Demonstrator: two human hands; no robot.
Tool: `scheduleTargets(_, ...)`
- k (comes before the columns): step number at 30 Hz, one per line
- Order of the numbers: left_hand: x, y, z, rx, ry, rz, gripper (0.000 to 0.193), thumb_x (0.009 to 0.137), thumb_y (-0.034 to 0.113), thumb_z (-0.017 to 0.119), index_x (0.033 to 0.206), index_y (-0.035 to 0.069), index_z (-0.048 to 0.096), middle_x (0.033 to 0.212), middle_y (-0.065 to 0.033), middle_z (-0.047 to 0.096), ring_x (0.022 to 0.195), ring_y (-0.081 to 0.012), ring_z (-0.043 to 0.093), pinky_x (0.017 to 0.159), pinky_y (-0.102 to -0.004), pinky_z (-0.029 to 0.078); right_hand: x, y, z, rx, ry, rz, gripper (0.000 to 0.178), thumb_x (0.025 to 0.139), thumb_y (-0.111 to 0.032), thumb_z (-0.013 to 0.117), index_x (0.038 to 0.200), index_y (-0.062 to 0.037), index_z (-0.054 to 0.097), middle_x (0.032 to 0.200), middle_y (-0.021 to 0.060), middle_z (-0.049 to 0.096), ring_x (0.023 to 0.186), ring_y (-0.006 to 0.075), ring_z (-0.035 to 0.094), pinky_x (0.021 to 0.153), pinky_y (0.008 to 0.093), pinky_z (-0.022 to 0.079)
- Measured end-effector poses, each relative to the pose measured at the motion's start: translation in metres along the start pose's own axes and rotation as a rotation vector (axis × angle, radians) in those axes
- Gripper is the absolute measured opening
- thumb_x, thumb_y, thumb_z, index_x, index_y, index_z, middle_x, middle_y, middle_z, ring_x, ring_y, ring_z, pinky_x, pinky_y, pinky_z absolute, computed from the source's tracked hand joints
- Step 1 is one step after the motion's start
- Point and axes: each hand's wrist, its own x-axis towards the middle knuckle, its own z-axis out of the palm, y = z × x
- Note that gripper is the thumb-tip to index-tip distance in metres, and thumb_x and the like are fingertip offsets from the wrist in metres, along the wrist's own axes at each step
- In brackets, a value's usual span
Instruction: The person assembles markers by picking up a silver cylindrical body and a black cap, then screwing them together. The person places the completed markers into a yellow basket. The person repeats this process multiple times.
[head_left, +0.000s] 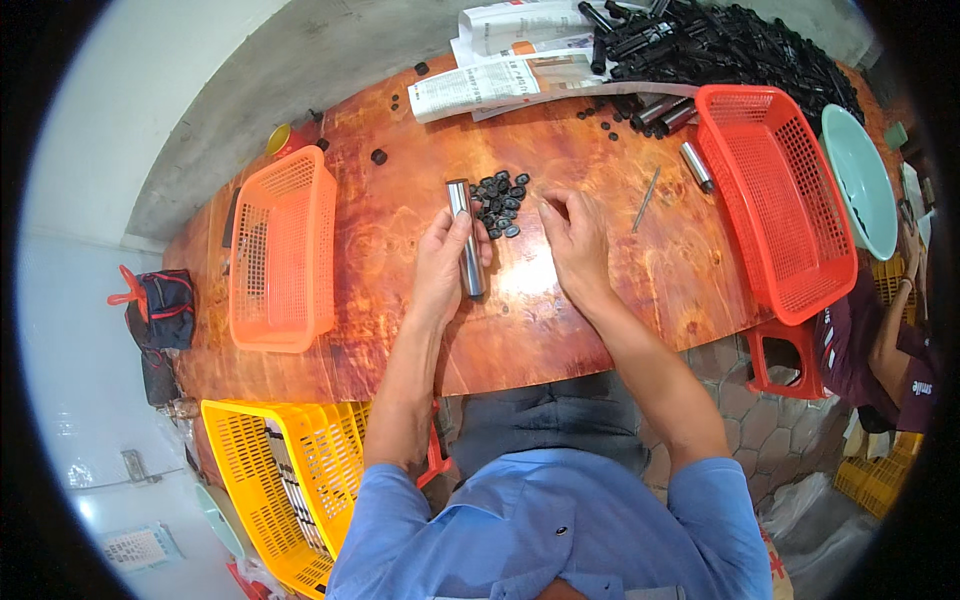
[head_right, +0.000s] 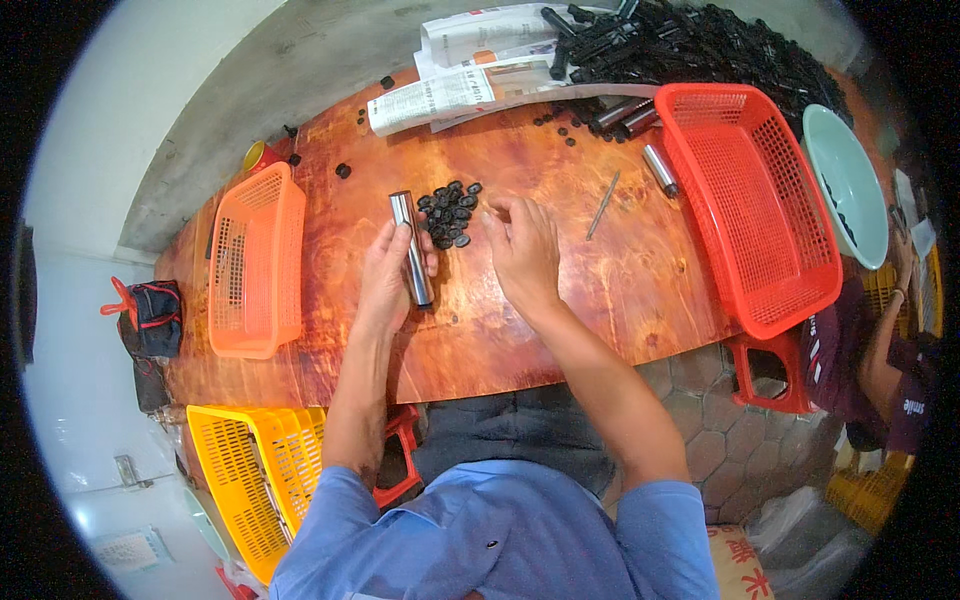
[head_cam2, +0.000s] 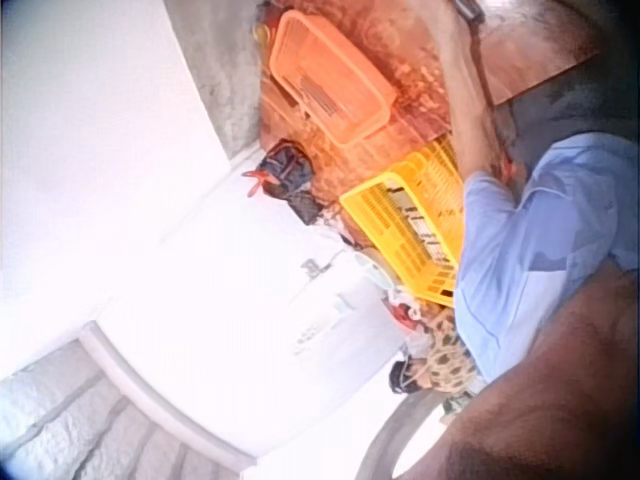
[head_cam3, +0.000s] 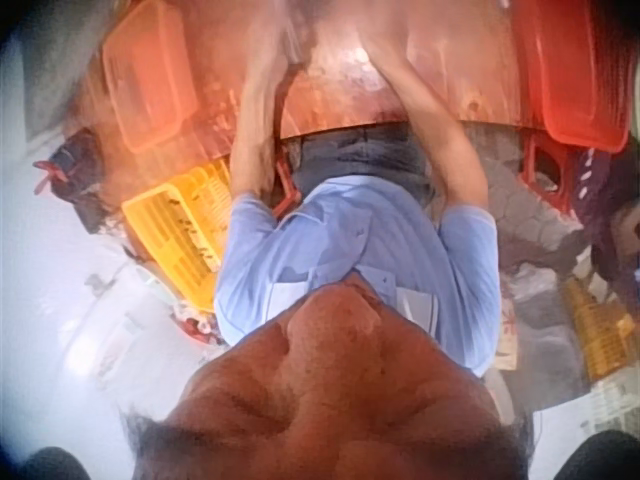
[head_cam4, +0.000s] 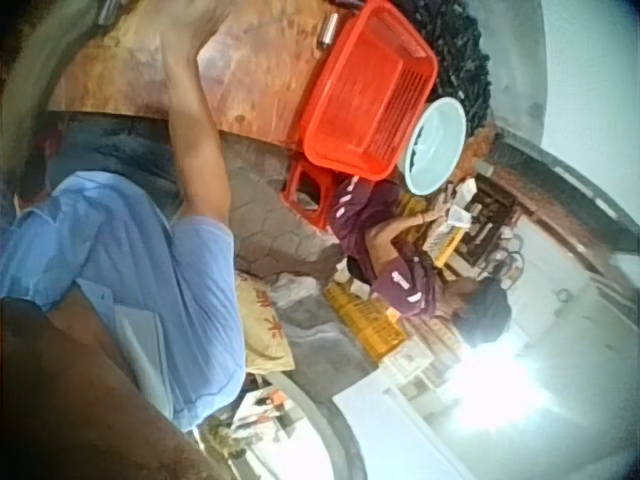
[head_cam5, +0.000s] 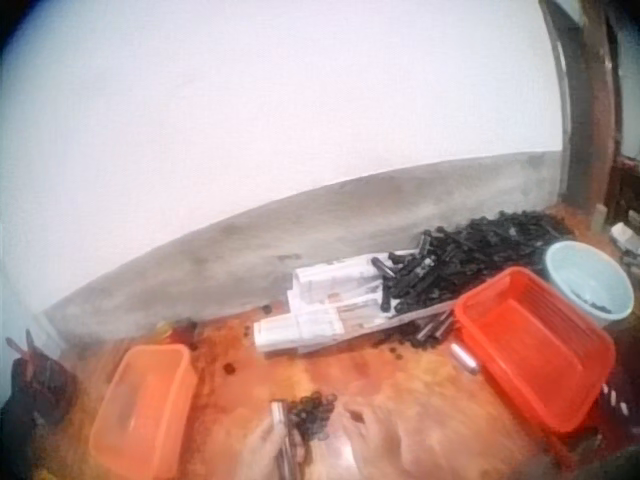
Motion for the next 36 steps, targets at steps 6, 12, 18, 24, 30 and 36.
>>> scheduleTargets(6,-0.001,0.007,-0.01,-0.246,-0.043,-0.013,0.03,0.104,0.022,0.056,0.126,0.002,0.054,0.096,-0.0084,0.063,0.076,-0.0175,0.063,0.069,-0.0311,0.053,0.001,0.001,0.0,-0.042,-0.024,-0.017,0.021,0.094,-0.023,0.064,0.106,-0.0045,0.064,0.098,0.0103,0.064,0.099,0.0286,0.059,0.09,0.0402,0.043)
scheduleTargets(12,0.002,-0.004,-0.027,-0.156,-0.003,0.057,0.025,0.101,0.017,0.06,0.12,0.002,0.053,0.098,-0.0093,0.064,0.076,-0.0159,0.063,0.068,-0.0302,0.054,-0.004,-0.011,0.004,-0.249,-0.105,-0.351,0.022,0.086,-0.014,0.07,0.105,-0.0041,0.066,0.101,0.0116,0.061,0.101,0.031,0.057,0.088,0.0416,0.044)
scheduleTargets(18,0.001,-0.003,-0.028,-0.15,0.004,0.034,0.026,0.096,0.009,0.062,0.119,0.001,0.054,0.095,-0.0091,0.065,0.072,-0.0139,0.062,0.065,-0.0282,0.053,-0.011,-0.012,0.014,-0.457,-0.206,-0.593,0.021,0.082,-0.008,0.069,0.103,-0.0049,0.067,0.102,0.0109,0.061,0.1,0.0295,0.058,0.086,0.042,0.045)
scheduleTargets(24,0.0,0.0,-0.025,-0.177,-0.001,-0.011,0.027,0.095,0.007,0.061,0.12,-0.001,0.056,0.093,-0.009,0.065,0.068,-0.0133,0.061,0.061,-0.0264,0.052,-0.011,-0.005,0.016,-0.432,-0.17,-0.575,0.017,0.083,-0.004,0.066,0.1,-0.004,0.067,0.096,0.0094,0.062,0.094,0.0285,0.058,0.081,0.0407,0.044)
scheduleTargets(30,0.001,-0.001,-0.027,-0.26,-0.026,-0.035,0.029,0.095,0.007,0.061,0.123,-0.001,0.055,0.093,-0.0094,0.066,0.068,-0.0133,0.061,0.06,-0.0262,0.052,-0.012,-0.014,0.011,-0.429,-0.181,-0.487,0.015,0.084,-0.008,0.071,0.098,-0.0054,0.066,0.09,0.0089,0.059,0.088,0.029,0.057,0.075,0.041,0.042)
scheduleTargets(36,0.001,-0.003,-0.025,-0.148,-0.006,0.011,0.036,0.093,0.005,0.064,0.126,-0.002,0.053,0.095,-0.0106,0.066,0.067,-0.0132,0.061,0.058,-0.0267,0.052,-0.013,-0.013,0.011,-0.396,-0.189,-0.469,0.018,0.082,-0.01,0.072,0.098,-0.0048,0.066,0.089,0.0099,0.056,0.089,0.0295,0.055,0.076,0.042,0.042)
